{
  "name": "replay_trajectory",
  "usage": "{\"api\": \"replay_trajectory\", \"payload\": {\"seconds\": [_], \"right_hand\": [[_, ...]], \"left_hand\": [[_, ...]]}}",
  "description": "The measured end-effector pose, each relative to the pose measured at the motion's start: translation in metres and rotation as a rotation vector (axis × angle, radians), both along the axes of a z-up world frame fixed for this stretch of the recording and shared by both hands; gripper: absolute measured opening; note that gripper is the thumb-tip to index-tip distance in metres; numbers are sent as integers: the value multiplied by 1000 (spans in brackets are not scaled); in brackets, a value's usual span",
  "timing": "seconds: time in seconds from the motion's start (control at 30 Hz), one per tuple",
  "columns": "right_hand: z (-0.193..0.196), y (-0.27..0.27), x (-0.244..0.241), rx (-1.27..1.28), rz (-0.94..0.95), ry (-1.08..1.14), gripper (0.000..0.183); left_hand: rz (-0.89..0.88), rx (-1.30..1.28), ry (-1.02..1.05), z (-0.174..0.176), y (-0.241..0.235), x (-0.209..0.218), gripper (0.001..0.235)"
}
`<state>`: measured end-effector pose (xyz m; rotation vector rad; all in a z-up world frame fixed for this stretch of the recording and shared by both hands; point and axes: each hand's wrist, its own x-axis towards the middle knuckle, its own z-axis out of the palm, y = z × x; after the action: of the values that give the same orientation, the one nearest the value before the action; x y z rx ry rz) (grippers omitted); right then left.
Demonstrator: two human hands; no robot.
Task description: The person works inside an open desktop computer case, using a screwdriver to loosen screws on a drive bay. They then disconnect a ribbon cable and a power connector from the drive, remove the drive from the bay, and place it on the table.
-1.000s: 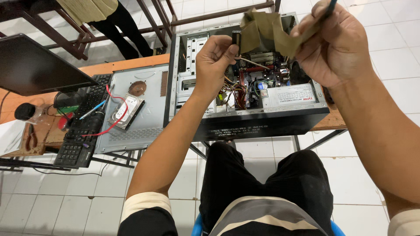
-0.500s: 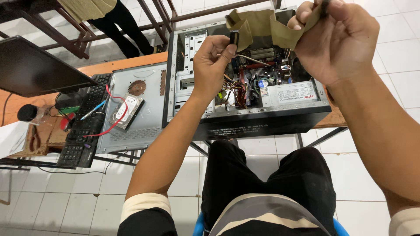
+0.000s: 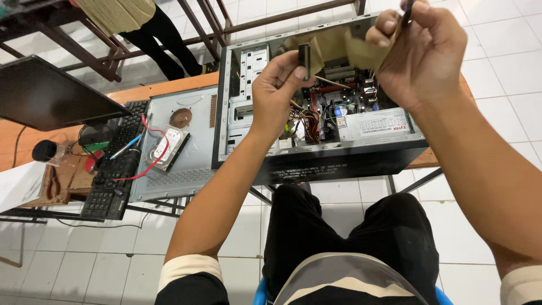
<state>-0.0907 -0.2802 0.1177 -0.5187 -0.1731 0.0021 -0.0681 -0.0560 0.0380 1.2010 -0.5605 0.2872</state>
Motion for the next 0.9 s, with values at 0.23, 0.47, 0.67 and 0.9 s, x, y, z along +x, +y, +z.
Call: {"api": "replay_trajectory", "payload": {"seconds": [0.23,0.47,0.67,0.9], "right_hand": [[-31,0,13,-234,116,-134,25],[-31,8,5,-342,108,-232,48],[-35,10,9,-369,139,-264,45],[-40,14,17,-982,-124,-490,46]], "left_hand": [[29,105,-20,11,-8,-17,37],[52,76,-16,10,-5,-14,37],[70,77,-27,6,-3,-10,38],[45,138,-58,0,1,-3,32]]}}
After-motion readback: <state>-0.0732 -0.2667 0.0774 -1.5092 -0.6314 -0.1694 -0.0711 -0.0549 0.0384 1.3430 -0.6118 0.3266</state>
